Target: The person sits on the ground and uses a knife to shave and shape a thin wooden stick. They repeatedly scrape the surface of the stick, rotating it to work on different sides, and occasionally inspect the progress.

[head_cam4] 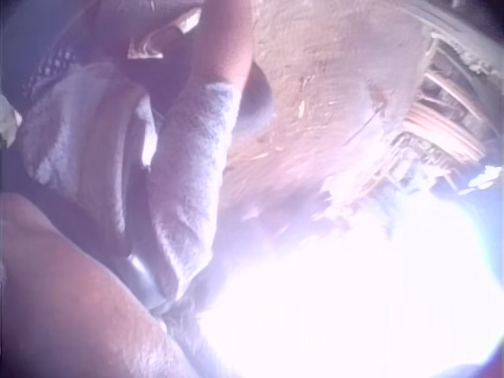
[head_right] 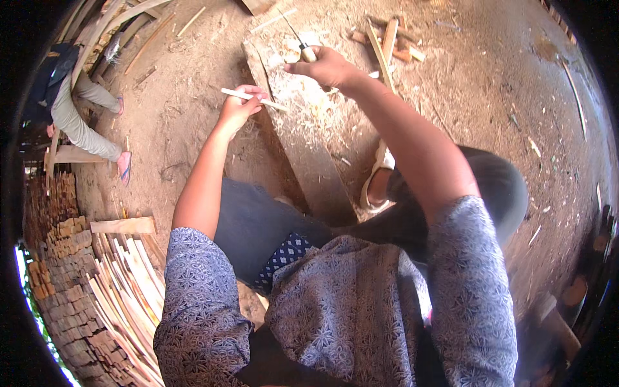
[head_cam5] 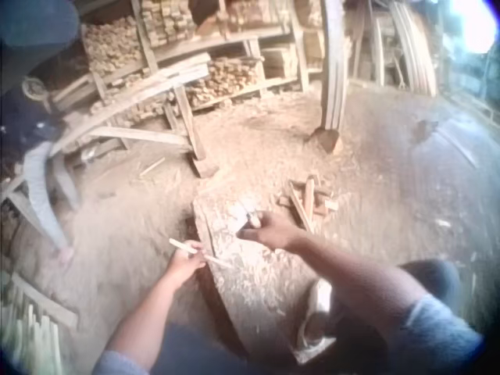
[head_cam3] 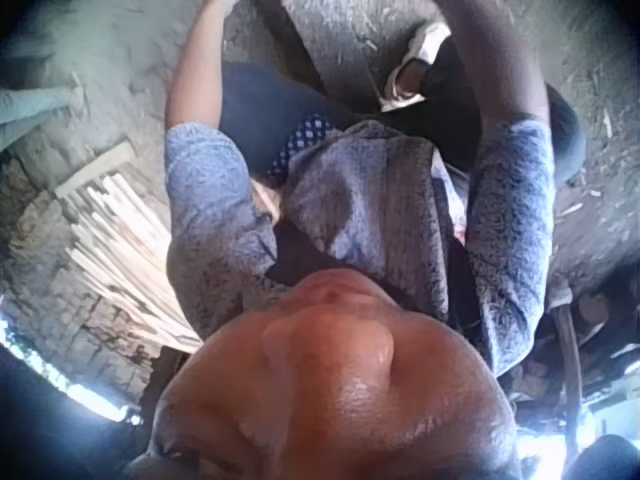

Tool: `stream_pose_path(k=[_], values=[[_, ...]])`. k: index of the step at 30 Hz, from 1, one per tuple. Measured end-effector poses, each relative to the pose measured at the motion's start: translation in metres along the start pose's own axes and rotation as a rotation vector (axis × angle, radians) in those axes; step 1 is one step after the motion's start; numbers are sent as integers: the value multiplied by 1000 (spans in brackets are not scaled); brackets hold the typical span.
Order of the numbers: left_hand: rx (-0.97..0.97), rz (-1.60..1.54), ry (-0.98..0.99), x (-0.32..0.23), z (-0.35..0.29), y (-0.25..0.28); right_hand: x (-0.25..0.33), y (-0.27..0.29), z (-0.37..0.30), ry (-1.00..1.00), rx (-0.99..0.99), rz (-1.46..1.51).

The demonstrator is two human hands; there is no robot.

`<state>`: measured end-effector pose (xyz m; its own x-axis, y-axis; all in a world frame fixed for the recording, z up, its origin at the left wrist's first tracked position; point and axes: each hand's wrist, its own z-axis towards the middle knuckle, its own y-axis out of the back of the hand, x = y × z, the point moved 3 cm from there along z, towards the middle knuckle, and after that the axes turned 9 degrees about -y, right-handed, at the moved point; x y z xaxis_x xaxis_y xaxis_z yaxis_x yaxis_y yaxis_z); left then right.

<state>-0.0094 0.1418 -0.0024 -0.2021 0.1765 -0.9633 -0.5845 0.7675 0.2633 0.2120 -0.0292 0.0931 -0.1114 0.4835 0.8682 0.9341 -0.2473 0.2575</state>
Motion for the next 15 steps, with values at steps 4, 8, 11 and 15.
stream_pose_path(k=[4,8,11,15], values=[[-249,-292,-13,-54,-4,6,31,58,-7,216,-153,-705],[-422,-526,-17,-89,-21,22,49,87,-44,96,93,-1146],[-466,-645,12,-98,-30,28,20,107,-44,-53,175,-1159],[-458,-721,57,-89,-28,25,-49,114,-23,-160,251,-1039]])
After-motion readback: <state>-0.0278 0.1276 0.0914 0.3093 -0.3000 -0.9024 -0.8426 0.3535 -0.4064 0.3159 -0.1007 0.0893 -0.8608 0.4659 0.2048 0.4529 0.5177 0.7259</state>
